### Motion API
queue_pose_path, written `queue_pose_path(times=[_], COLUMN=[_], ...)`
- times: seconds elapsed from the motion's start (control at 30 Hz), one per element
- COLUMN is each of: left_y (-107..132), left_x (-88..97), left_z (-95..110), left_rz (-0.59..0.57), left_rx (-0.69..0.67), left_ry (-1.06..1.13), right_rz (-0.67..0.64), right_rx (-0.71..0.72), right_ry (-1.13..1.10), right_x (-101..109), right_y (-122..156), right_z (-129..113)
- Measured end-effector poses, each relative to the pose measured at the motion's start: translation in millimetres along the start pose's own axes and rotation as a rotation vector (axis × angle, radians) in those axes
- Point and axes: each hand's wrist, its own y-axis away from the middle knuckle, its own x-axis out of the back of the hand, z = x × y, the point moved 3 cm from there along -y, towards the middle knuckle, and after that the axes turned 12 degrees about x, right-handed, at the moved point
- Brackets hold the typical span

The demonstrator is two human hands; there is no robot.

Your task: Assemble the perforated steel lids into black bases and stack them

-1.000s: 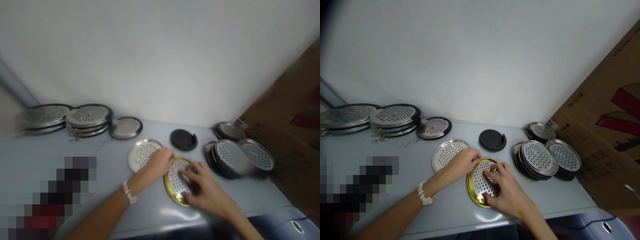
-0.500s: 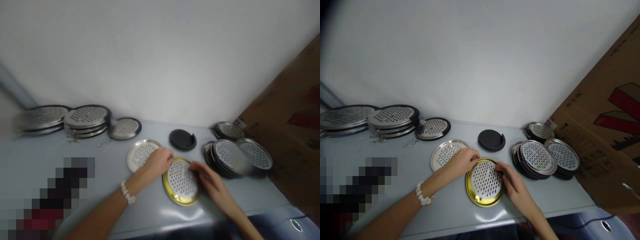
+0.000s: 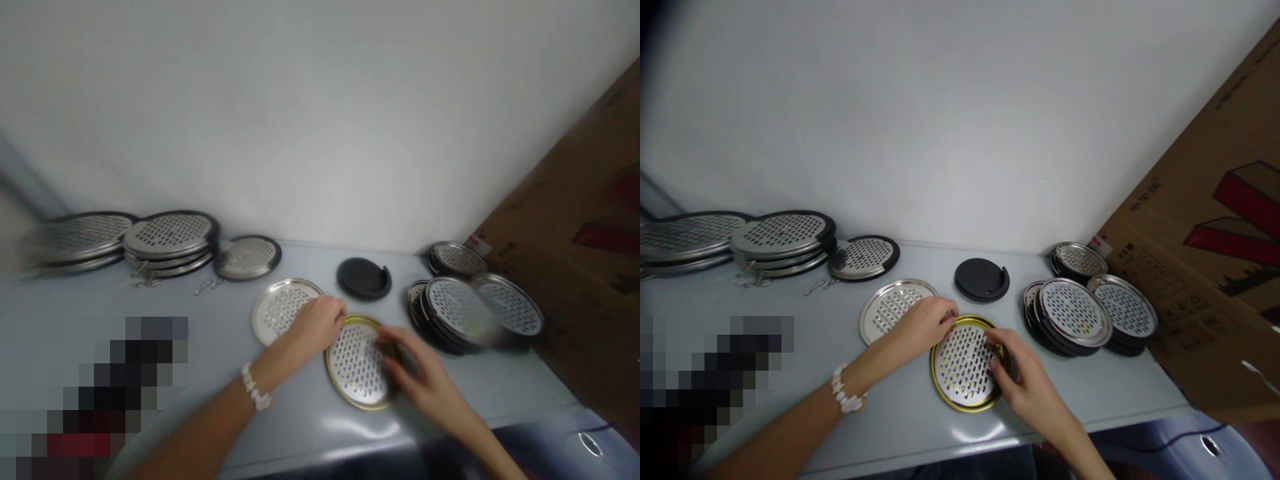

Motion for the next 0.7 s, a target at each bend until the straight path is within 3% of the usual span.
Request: queue_pose_path(times=[0.37, 0.7], left_y=[-0.2, -2.0], left_x=[-3.8, -8.6], left_z=[-1.4, -5.4], left_rz=[0.014, 0.012], left_rx=[-0.023, -0.041], left_ry=[0.002, 0.033], right_rz=[-0.202, -0.254], right_rx=[0.028, 0.056], right_ry=[0.105, 0.181], right_x=[-4.5, -8.0], right_y=[-5.1, -8.4], right_z=[-9.3, -10.1])
